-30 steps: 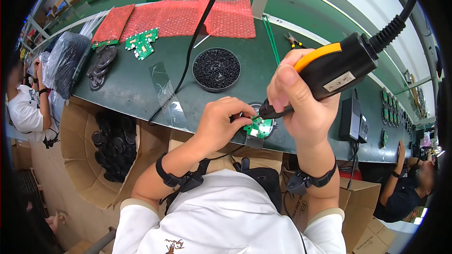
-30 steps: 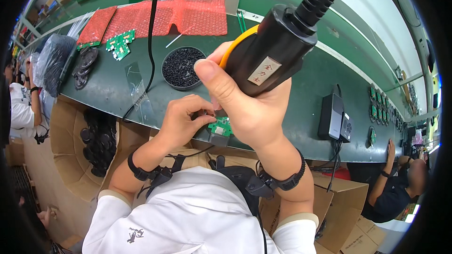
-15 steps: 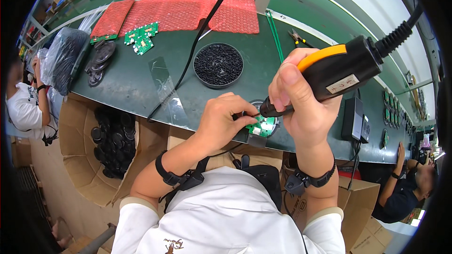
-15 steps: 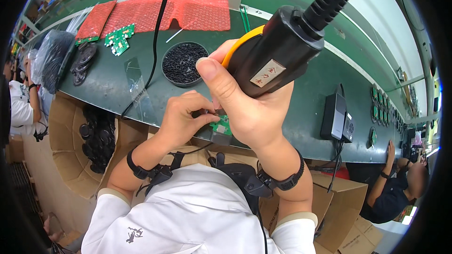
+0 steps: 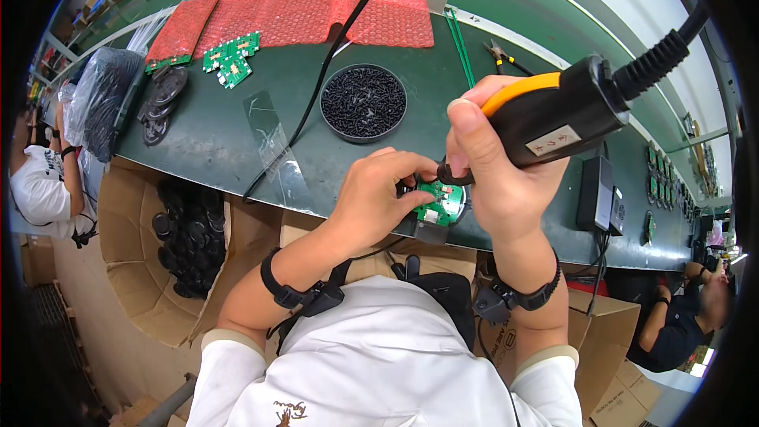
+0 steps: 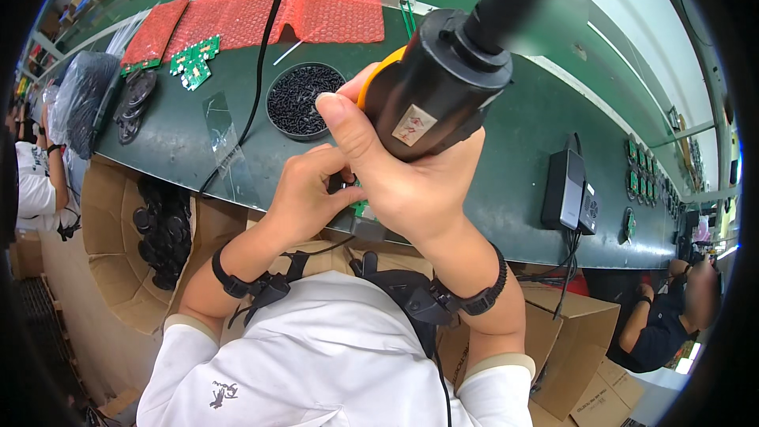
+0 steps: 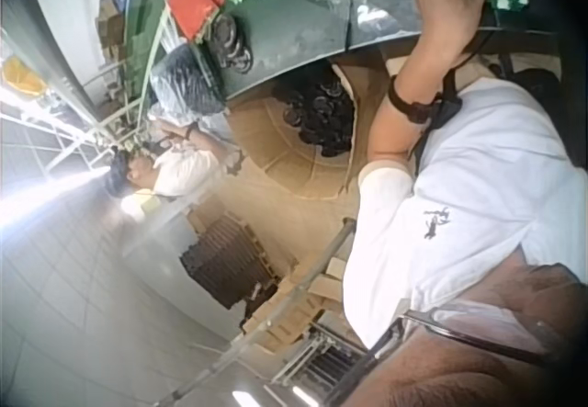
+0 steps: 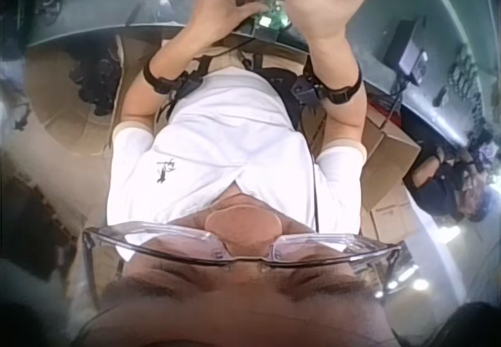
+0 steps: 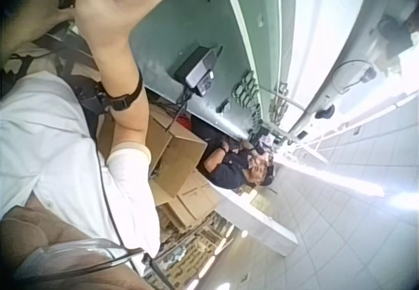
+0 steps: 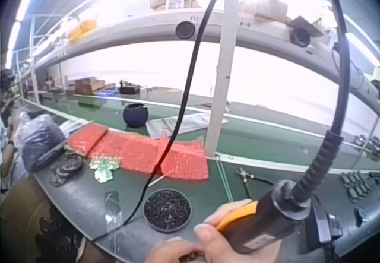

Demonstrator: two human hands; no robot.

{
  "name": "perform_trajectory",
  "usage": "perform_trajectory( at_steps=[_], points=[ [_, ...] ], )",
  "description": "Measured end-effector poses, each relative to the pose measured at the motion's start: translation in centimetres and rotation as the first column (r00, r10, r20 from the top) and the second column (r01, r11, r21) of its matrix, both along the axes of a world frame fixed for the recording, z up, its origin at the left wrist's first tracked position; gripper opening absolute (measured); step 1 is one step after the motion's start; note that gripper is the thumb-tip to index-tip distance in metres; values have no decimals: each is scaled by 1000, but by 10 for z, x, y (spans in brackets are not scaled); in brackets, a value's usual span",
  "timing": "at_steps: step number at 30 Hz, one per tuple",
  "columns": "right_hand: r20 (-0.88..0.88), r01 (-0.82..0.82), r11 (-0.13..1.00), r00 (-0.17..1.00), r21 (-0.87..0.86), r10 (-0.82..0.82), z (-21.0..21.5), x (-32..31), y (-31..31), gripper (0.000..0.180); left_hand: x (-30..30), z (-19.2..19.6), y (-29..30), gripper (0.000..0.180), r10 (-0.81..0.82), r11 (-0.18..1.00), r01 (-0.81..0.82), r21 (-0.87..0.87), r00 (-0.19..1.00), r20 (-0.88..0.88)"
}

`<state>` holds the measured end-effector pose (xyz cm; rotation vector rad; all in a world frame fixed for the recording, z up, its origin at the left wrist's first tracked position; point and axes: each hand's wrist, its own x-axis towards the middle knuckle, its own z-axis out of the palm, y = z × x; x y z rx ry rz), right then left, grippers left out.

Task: The person assembles small electronic devices by inserting circuit boards into black plastic housings. They use a hot air gun to heat the components, likely for securing them, and then place the finished units into a cardboard box. The process is repeated for multiple units throughout the clip.

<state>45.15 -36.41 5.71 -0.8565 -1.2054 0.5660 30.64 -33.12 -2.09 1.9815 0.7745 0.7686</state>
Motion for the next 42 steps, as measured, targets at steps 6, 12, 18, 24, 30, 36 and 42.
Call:
perform_trajectory(
  at_steps=[6,12,18,24,30,36,42],
  points=[
    [38,7,1000,999,13,-7,-2,0,1,13,1,1,1,35,3,1000,-3,-21,1000,-5],
    [29,22,1000,999,-2,-22,-1,-1,1,13,0,1,1,35,-3,1000,3,-12,1000,-18],
    [32,50,999,998,-19,-50,0,1,3,12,0,1,1,34,-11,1000,10,-25,999,-37],
    [37,49,999,998,0,-49,-1,2,4,12,-1,1,2,32,-24,1000,24,1,999,-47],
    [16,33,999,999,-29,-33,-6,3,1,16,0,-3,1,35,-24,1000,24,9,1000,3],
    [35,7,998,999,-59,-5,-9,1,-2,19,0,-5,1,36,-18,999,18,31,999,28],
    [62,-13,997,998,-70,17,-12,3,-5,21,0,-6,0,36,-14,998,12,69,1000,26]
  ],
)
